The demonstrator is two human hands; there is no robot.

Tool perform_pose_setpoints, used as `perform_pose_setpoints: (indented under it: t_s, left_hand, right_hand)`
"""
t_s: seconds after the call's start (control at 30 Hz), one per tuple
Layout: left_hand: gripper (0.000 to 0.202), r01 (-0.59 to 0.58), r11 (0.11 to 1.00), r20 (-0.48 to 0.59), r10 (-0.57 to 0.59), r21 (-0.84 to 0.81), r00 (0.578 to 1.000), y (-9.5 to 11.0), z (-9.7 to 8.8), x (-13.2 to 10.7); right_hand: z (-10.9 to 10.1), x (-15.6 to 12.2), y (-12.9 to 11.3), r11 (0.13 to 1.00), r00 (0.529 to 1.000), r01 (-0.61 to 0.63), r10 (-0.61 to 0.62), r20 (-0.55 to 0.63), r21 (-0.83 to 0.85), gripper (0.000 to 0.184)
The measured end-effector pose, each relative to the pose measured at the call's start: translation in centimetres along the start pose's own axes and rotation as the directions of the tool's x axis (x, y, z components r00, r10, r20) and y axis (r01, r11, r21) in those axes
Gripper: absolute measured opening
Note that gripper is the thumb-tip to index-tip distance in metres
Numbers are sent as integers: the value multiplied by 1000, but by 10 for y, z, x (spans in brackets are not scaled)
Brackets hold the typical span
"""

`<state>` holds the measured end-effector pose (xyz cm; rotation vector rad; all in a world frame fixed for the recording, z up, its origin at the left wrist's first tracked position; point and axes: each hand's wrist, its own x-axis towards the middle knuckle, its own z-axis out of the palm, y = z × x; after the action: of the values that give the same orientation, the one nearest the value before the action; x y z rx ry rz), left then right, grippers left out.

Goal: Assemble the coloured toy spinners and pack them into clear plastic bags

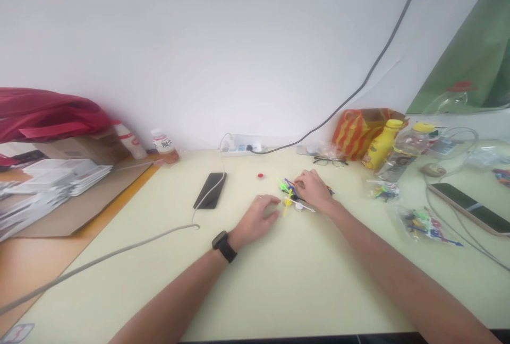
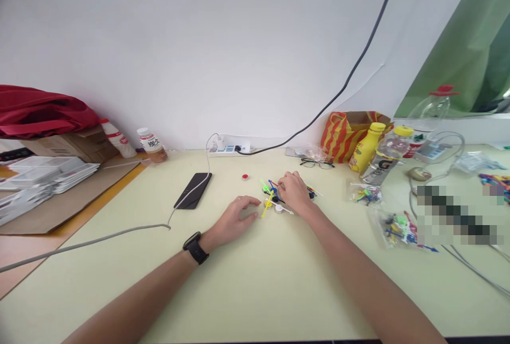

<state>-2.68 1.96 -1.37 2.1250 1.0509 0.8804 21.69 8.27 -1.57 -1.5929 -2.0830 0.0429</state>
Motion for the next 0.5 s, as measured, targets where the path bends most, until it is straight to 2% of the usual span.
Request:
perform_pose_setpoints:
  t_s: [0.17,0.33,0.43,0.5]
  left_hand:
    - [27,8,1000,-2,-8,0,1000,1,0,0]
    - [25,16,1000,-24,-17,-24,1000,0,1,1]
    - [20,-5,1000,-57,4,-27,998,10,-4,2]
    - [15,-76,997,-84,74,-15,994,23,-8,1]
  right_hand:
    - [3,6,-1,1000,1000,-17,17,-7,8,18]
    - [-5,14,3,994,994,-90,93,-57,61,14]
    - [-14,25,6,983,986,-130,142,-90,132,10]
    - [-21,37,5,972,981,-136,159,-111,189,6]
